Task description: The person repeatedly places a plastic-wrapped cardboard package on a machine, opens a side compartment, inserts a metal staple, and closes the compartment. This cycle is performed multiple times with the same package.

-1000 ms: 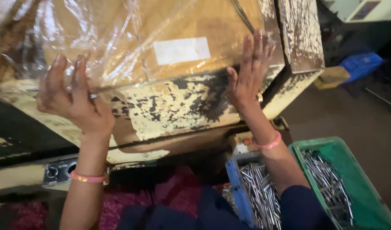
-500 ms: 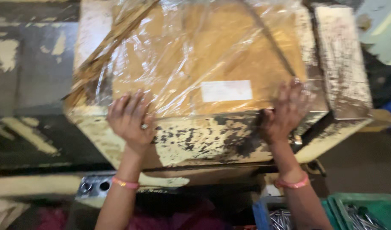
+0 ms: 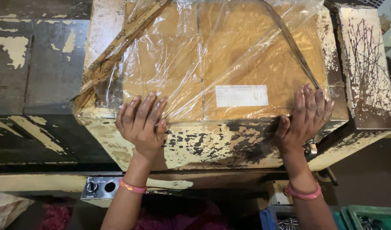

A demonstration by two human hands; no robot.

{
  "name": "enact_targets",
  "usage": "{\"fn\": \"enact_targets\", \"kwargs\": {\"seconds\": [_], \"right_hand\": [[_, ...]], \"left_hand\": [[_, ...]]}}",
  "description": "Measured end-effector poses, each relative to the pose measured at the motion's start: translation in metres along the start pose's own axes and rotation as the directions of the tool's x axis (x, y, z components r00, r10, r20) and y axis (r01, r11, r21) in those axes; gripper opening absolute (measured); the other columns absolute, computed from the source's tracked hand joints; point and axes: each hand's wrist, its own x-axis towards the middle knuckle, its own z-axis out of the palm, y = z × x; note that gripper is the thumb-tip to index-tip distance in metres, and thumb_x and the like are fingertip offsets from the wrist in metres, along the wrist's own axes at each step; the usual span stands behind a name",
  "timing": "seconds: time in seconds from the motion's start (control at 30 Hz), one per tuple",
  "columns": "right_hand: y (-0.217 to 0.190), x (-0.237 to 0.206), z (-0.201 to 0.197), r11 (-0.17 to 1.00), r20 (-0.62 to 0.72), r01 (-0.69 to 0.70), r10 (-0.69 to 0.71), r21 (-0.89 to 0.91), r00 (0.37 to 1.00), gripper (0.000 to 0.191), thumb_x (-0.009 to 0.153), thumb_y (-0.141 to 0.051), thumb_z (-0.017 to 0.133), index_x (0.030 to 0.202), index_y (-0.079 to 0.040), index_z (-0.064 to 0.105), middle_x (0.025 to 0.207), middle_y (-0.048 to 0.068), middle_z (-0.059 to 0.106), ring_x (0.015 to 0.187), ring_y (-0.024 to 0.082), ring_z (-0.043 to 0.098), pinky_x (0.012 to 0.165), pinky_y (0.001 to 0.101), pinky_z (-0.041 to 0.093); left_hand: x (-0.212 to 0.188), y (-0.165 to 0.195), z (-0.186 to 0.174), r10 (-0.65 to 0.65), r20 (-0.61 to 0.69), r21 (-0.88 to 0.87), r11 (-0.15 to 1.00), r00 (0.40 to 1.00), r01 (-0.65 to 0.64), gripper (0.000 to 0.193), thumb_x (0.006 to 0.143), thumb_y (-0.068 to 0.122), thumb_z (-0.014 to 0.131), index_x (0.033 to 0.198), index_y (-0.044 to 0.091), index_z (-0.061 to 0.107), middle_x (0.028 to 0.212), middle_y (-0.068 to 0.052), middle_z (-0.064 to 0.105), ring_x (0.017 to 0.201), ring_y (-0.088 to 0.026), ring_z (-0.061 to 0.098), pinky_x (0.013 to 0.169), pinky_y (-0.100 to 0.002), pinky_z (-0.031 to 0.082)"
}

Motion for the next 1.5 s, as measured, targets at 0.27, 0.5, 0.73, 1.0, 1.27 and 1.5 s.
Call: {"fn": "enact_targets", "kwargs": {"seconds": [0.27, 0.5, 0.73, 1.0, 1.27, 1.5], "right_hand": [[-0.0016, -0.0011, -0.0005, 1.0, -0.005, -0.017, 0.017, 0.007, 1.0, 0.071, 0.116, -0.052, 0.021, 0.145, -0.001, 0.061, 0.152, 0.017, 0.058, 0.149, 0.039, 0.044, 0.126, 0.0625, 0.019], [-0.002, -0.0002, -0.0005, 1.0, -0.004, -0.03, 0.03, 0.008, 1.0, 0.071, 0.115, -0.052, 0.02, 0.145, -0.002, 0.06, 0.152, 0.016, 0.058, 0.148, 0.038, 0.045, 0.127, 0.0622, 0.019], [-0.0049, -0.0007, -0.0016, 0.999, 0.0, -0.05, 0.05, 0.001, 0.999, 0.072, 0.115, -0.053, 0.018, 0.148, -0.004, 0.059, 0.157, 0.016, 0.054, 0.151, 0.037, 0.04, 0.127, 0.0617, 0.017], [-0.0066, 0.0005, -0.0026, 0.999, 0.012, -0.048, 0.048, 0.001, 0.999, 0.072, 0.116, -0.052, 0.018, 0.148, -0.002, 0.059, 0.156, 0.017, 0.054, 0.152, 0.038, 0.04, 0.127, 0.0617, 0.017], [-0.0034, -0.0013, -0.0004, 0.999, 0.01, -0.048, 0.048, -0.005, 0.999, 0.073, 0.115, -0.053, 0.017, 0.147, -0.003, 0.059, 0.154, 0.016, 0.056, 0.15, 0.037, 0.043, 0.127, 0.0614, 0.018], [-0.0024, -0.005, -0.0001, 0.998, 0.018, -0.068, 0.068, 0.002, 0.998, 0.072, 0.115, -0.053, 0.017, 0.147, -0.005, 0.059, 0.154, 0.015, 0.057, 0.15, 0.036, 0.042, 0.127, 0.0608, 0.017]], "left_hand": [[-0.0008, 0.0014, -0.0009, -0.005, -0.004, -0.001, 1.0, 1.0, 0.005, 0.045, 0.112, 0.039, 0.04, 0.123, 0.022, 0.08, 0.133, 0.001, 0.071, 0.129, -0.025, 0.057, 0.12, -0.046, 0.033], [-0.0028, 0.0012, 0.0011, -0.011, -0.001, 0.001, 1.0, 1.0, 0.011, 0.047, 0.112, 0.041, 0.038, 0.123, 0.023, 0.08, 0.133, 0.002, 0.071, 0.129, -0.025, 0.057, 0.12, -0.046, 0.033], [-0.0049, -0.0007, 0.0049, -0.014, -0.015, -0.002, 1.0, 1.0, 0.014, 0.05, 0.112, 0.046, 0.037, 0.123, 0.022, 0.079, 0.136, 0.001, 0.07, 0.134, -0.029, 0.055, 0.121, -0.048, 0.031], [-0.0056, 0.0001, 0.0031, -0.016, 0.0, 0.014, 1.0, 1.0, 0.016, 0.051, 0.113, 0.046, 0.037, 0.127, 0.021, 0.079, 0.137, 0.0, 0.07, 0.136, -0.031, 0.054, 0.122, -0.05, 0.03], [-0.0047, 0.0009, 0.0038, -0.009, -0.019, 0.018, 1.0, 1.0, 0.01, 0.051, 0.113, 0.046, 0.036, 0.125, 0.021, 0.079, 0.134, 0.0, 0.071, 0.13, -0.027, 0.057, 0.12, -0.049, 0.031], [-0.0042, 0.0018, 0.005, -0.004, -0.015, 0.024, 1.0, 1.0, 0.004, 0.051, 0.114, 0.046, 0.037, 0.126, 0.02, 0.079, 0.133, -0.001, 0.072, 0.128, -0.026, 0.058, 0.12, -0.048, 0.032]]}}
